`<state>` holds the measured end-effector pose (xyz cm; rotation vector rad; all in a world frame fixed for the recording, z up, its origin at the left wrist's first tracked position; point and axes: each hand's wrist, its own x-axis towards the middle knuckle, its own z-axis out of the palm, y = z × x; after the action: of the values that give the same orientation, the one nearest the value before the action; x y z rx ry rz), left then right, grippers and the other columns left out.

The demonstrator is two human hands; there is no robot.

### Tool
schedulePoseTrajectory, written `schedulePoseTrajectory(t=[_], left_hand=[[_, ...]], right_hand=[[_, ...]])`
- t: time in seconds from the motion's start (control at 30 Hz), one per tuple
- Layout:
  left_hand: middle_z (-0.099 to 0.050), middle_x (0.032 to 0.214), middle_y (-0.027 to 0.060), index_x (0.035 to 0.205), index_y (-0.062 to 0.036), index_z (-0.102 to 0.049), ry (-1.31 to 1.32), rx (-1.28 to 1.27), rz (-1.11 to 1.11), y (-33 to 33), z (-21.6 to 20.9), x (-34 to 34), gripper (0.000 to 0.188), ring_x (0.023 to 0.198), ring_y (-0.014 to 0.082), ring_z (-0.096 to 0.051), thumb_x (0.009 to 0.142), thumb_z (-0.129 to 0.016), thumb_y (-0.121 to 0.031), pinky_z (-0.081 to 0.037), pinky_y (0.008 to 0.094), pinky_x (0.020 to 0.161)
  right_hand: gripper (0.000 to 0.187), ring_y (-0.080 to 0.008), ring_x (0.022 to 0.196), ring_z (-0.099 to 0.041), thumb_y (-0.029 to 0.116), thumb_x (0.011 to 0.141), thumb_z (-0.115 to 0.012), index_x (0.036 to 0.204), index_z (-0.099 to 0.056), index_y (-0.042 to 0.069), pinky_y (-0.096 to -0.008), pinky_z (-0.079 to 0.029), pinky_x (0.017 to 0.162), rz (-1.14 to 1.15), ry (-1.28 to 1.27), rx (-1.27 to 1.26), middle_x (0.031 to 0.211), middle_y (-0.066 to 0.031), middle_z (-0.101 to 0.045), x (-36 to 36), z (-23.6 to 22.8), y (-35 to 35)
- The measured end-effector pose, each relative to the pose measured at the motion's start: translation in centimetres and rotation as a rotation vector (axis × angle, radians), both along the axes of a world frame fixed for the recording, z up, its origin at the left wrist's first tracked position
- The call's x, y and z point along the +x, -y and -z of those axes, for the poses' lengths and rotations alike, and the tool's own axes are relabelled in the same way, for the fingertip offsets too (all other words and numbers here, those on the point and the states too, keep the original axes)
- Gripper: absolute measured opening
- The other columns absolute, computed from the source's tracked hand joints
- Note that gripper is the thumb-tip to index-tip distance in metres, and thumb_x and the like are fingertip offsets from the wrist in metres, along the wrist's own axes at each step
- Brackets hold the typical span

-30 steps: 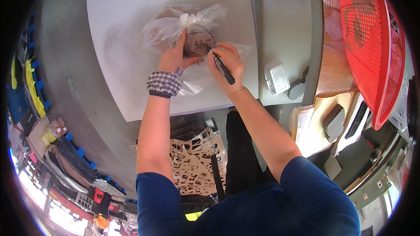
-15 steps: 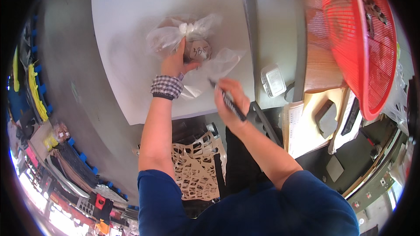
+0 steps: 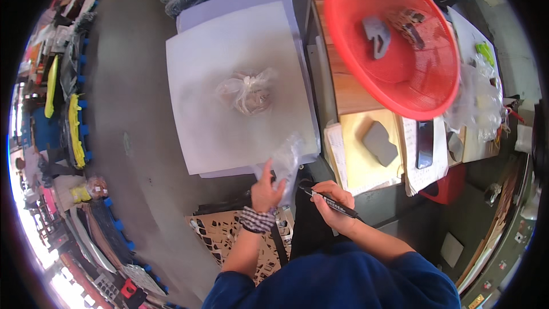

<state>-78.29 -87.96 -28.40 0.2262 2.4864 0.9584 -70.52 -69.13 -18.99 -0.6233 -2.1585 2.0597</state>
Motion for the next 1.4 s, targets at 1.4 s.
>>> schedulePoseTrajectory(t=[1.4], left_hand=[[-0.061,0.075,0.0079,0.148,0.0016,-0.03,-0.697,0.396,1.261,-42.8,-24.1,35.0,0.077,0.063,0.0222,-0.064,0.079,-0.063,-0.006,-0.053,0.0324,0.056]], right_hand=[[0.023,-0.0174,0.039,-0.046,0.021,0.1,-0.045,0.088,-0.052,0.003,-0.034,-0.044,0.038,0.753,-0.132,-0.966,0.057,-0.0092,-0.054,40.5,-13.7,-30.2]])
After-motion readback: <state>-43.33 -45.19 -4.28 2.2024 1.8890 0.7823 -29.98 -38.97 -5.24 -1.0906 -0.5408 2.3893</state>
